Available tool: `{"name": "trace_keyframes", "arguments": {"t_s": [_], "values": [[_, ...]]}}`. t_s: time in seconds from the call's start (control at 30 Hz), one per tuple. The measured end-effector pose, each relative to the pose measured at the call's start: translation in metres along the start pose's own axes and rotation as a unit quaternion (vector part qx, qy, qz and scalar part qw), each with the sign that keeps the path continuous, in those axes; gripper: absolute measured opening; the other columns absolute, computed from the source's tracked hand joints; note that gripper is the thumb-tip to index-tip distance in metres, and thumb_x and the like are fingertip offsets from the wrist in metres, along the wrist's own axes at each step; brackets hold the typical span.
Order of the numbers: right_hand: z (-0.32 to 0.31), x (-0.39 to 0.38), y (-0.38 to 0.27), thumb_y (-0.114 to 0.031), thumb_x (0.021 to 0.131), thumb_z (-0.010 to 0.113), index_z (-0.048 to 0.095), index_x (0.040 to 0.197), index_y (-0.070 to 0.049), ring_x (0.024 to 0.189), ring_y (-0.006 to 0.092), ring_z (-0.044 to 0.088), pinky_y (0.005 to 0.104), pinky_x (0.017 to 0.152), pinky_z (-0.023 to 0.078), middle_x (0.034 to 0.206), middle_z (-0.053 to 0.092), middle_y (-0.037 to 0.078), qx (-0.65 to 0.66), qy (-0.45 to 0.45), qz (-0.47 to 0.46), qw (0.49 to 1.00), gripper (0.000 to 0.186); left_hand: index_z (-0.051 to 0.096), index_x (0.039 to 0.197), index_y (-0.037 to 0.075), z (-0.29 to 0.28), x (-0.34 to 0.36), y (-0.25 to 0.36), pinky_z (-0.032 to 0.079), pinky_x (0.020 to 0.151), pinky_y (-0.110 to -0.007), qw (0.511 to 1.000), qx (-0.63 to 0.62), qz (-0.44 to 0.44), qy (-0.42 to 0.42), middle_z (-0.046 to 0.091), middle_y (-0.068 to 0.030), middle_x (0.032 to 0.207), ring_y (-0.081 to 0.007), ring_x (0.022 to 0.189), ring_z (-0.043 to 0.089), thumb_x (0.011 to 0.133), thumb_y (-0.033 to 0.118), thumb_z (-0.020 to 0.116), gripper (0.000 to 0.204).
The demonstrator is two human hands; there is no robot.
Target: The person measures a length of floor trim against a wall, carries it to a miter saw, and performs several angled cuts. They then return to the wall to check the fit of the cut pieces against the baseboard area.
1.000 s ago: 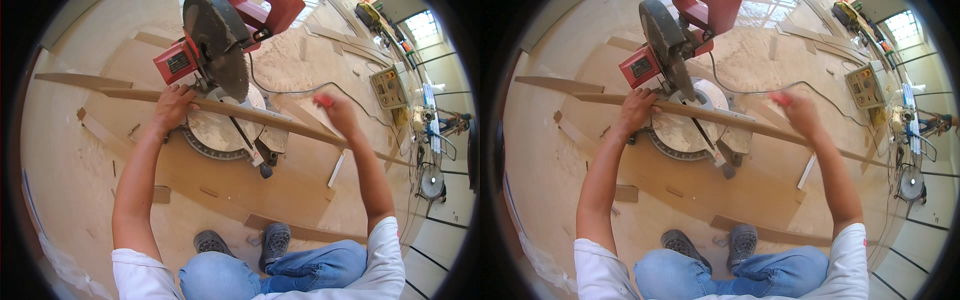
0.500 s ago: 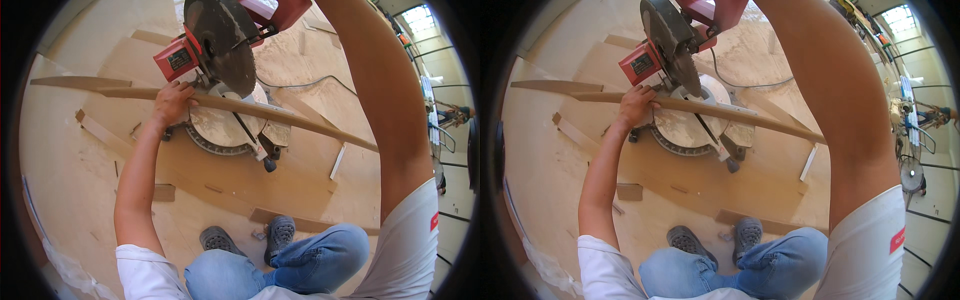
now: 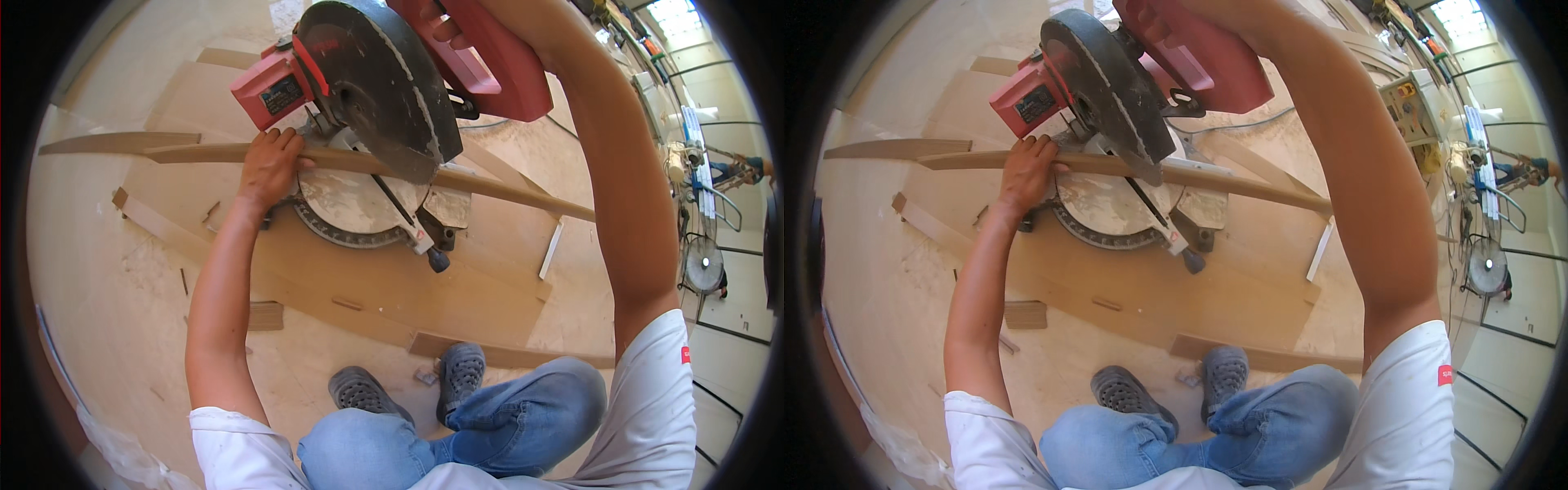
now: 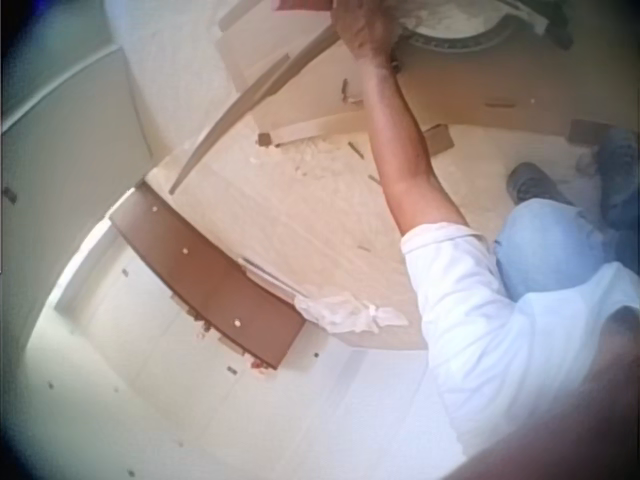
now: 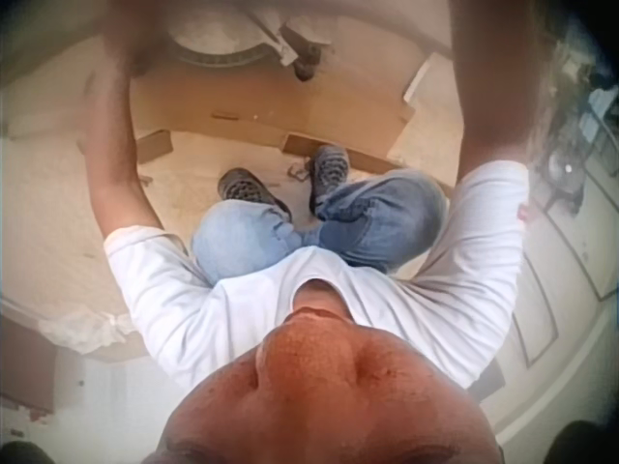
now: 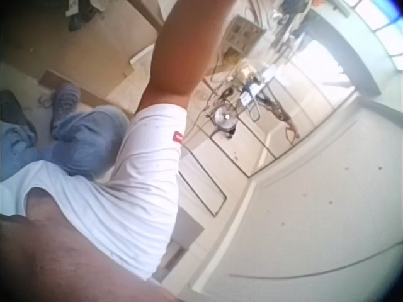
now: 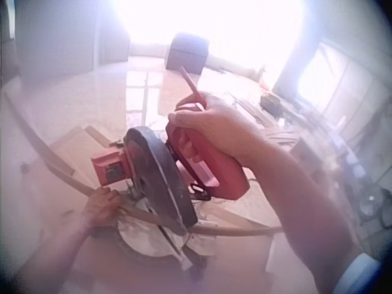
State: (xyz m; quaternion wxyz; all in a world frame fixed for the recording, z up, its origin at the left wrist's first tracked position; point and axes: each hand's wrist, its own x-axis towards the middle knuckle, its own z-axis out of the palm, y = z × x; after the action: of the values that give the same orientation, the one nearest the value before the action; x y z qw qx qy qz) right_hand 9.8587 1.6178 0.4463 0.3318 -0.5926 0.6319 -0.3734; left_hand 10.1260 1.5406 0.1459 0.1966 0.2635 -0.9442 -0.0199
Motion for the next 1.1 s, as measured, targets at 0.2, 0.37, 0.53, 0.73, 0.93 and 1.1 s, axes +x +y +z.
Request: {"name": "trace_keyframes", "arguments": {"t_s": [0.2, 0.37, 0.53, 0.73, 0.93, 1.1], "values": [[0.008, -0.007, 0.01, -0.017, 0.09, 0.07, 0.06, 0.103, 0.004, 0.063, 0.016, 0.064, 0.0286, 0.055, 0.053, 0.081, 0.067, 0.012, 0.057, 0.041, -0.023, 0.997, 0.027, 0.06, 0.092, 0.008, 0.002, -0.001, 0.004, 0.043, 0.085, -0.041, 1.0, 0.014, -0.005, 0.006, 0.059, -0.0079, 0.095, -0.0287, 0.093, 0.057, 0.082, 0.033, 0.07, 0.029], [-0.003, -0.004, 0.02, -0.016, 0.09, 0.069, 0.06, 0.101, 0.002, 0.061, 0.015, 0.061, 0.0274, 0.053, 0.051, 0.078, 0.065, 0.009, 0.096, -0.019, -0.015, 0.995, 0.024, 0.059, 0.091, 0.008, 0.004, 0.001, 0.009, 0.043, 0.084, -0.041, 1.0, 0.02, -0.009, 0.012, 0.059, -0.0084, 0.095, -0.0287, 0.093, 0.056, 0.083, 0.033, 0.07, 0.029], [-0.002, -0.007, 0.024, -0.016, 0.091, 0.069, 0.06, 0.097, 0.001, 0.059, 0.014, 0.06, 0.027, 0.052, 0.05, 0.076, 0.064, 0.008, 0.126, -0.042, -0.022, 0.991, 0.02, 0.058, 0.09, 0.007, 0.002, 0.001, 0.007, 0.043, 0.082, -0.042, 1.0, 0.007, 0.003, 0.02, 0.059, -0.0093, 0.093, -0.03, 0.092, 0.057, 0.083, 0.031, 0.07, 0.027], [-0.009, -0.006, 0.029, -0.018, 0.091, 0.067, 0.06, 0.095, 0.001, 0.059, 0.0135, 0.06, 0.0266, 0.052, 0.05, 0.076, 0.063, 0.008, 0.105, -0.081, -0.059, 0.989, 0.021, 0.059, 0.089, 0.007, -0.003, 0.003, 0.0, 0.044, 0.079, -0.042, 1.0, -0.015, 0.026, -0.007, 0.059, -0.0101, 0.094, -0.0318, 0.089, 0.058, 0.082, 0.028, 0.07, 0.025], [-0.002, -0.013, 0.021, -0.019, 0.091, 0.067, 0.06, 0.1, 0.001, 0.06, 0.0139, 0.06, 0.0268, 0.052, 0.051, 0.078, 0.064, 0.009, 0.096, -0.04, -0.036, 0.994, 0.024, 0.058, 0.093, 0.006, 0.001, 0.0, 0.001, 0.044, 0.08, -0.044, 1.0, -0.017, 0.011, -0.005, 0.059, -0.0112, 0.095, -0.0336, 0.092, 0.057, 0.083, 0.028, 0.07, 0.027], [-0.008, -0.003, 0.028, -0.018, 0.09, 0.068, 0.059, 0.104, 0.003, 0.061, 0.0145, 0.061, 0.0274, 0.052, 0.052, 0.079, 0.064, 0.009, 0.112, -0.061, -0.039, 0.991, 0.027, 0.059, 0.09, 0.007, 0.0, 0.004, 0.002, 0.045, 0.081, -0.042, 1.0, -0.002, 0.012, -0.002, 0.059, -0.01, 0.093, -0.0314, 0.091, 0.058, 0.084, 0.031, 0.069, 0.026]]}}
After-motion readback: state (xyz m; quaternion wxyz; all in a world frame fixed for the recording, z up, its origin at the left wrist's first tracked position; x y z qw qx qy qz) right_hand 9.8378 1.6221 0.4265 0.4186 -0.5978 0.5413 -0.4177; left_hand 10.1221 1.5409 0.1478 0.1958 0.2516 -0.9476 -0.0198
